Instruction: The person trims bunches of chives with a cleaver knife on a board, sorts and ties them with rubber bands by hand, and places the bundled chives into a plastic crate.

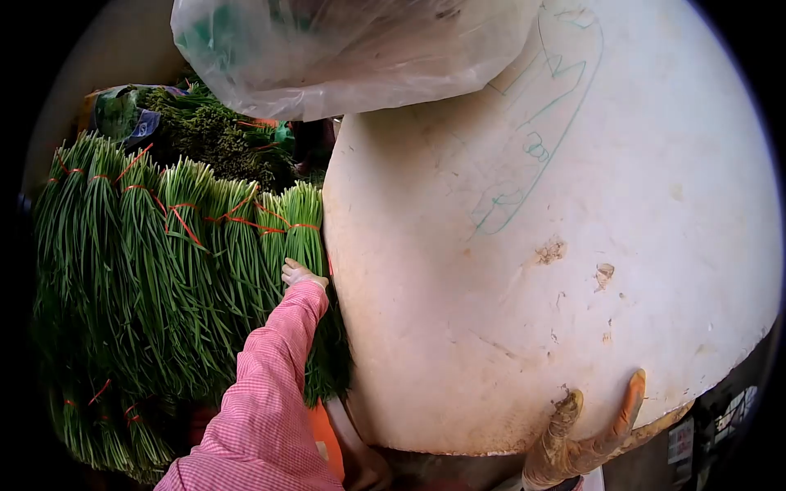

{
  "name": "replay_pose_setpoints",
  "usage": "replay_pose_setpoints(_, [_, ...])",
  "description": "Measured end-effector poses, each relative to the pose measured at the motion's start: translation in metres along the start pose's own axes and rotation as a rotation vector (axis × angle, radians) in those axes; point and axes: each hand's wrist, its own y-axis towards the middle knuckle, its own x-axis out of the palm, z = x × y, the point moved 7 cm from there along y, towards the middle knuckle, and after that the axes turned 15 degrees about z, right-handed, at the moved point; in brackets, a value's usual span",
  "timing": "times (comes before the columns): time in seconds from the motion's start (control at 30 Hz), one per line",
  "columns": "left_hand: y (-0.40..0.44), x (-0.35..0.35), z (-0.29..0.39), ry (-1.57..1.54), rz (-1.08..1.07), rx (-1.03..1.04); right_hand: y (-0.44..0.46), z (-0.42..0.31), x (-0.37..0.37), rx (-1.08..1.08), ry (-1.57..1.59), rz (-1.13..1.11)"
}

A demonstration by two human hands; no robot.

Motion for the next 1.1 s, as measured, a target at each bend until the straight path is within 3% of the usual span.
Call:
replay_pose_setpoints(0.03, [0.002,-0.006,0.000,-0.015,-0.056,-0.021,0.000,-0.001,0.000,0.001,0.021,0.001])
replay_pose_setpoints(0.07, [0.015,0.003,-0.002,-0.081,0.047,-0.011,-0.001,-0.002,0.000,0.003,0.026,-0.003])
replay_pose_setpoints(0.17, [0.049,0.006,-0.018,-0.248,-0.056,-0.001,-0.002,0.000,0.002,0.034,0.115,0.020])
replay_pose_setpoints(0.23, [0.050,-0.004,-0.027,-0.708,-0.079,-0.056,-0.008,0.012,0.005,0.087,0.181,-0.014])
replay_pose_setpoints(0.27, [0.044,-0.004,-0.034,-0.915,-0.265,-0.100,-0.006,0.010,0.003,0.094,0.186,-0.009])
replay_pose_setpoints(0.3, [-0.001,-0.052,-0.044,-1.210,-0.371,-0.269,0.000,0.002,0.003,0.048,0.117,-0.005])
replay_pose_setpoints(0.33, [-0.037,-0.083,-0.060,-1.279,-0.531,-0.397,-0.001,0.003,0.004,0.057,0.143,-0.014])
replay_pose_setpoints(0.37, [-0.036,-0.057,-0.098,-1.446,-0.700,-0.180,-0.002,0.004,0.004,0.066,0.169,-0.024])
replay_pose_setpoints(0.47, [-0.129,-0.108,-0.173,-1.448,-0.982,-0.063,0.010,-0.009,-0.005,-0.085,-0.012,0.060])
replay_pose_setpoints(0.53, [-0.187,-0.145,-0.212,-1.480,-1.064,-0.062,0.013,-0.011,-0.012,-0.080,0.054,0.087])
replay_pose_setpoints(0.6, [-0.213,-0.120,-0.255,-1.363,-1.252,0.000,0.009,-0.007,-0.012,-0.062,0.065,-0.110])
replay_pose_setpoints(0.67, [-0.255,-0.150,-0.254,-1.382,-1.403,-0.036,0.002,-0.010,-0.032,-0.023,0.133,-0.196])
replay_pose_setpoints(0.73, [-0.282,-0.161,-0.242,-1.333,-1.490,0.043,-0.023,-0.013,-0.066,0.288,0.568,-0.353])
replay_pose_setpoints(0.87, [-0.353,-0.185,-0.175,-1.111,-1.818,0.401,-0.084,-0.014,-0.149,0.840,0.944,-0.518])
replay_pose_setpoints(0.93, [-0.407,-0.196,-0.142,-0.999,-1.993,0.595,-0.083,0.002,-0.177,0.873,0.947,-0.389])
replay_pose_setpoints(1.0, [-0.464,-0.210,-0.118,-0.880,-2.149,0.802,-0.075,0.016,-0.205,0.967,0.919,-0.430])
replay_pose_setpoints(1.07, [-0.527,-0.223,-0.099,-0.753,-2.281,0.957,-0.074,0.048,-0.251,1.170,1.113,-0.097])
replay_pose_setpoints(1.1, [-0.562,-0.235,-0.094,-0.669,-2.303,0.968,-0.073,0.063,-0.282,1.177,0.998,-0.002])
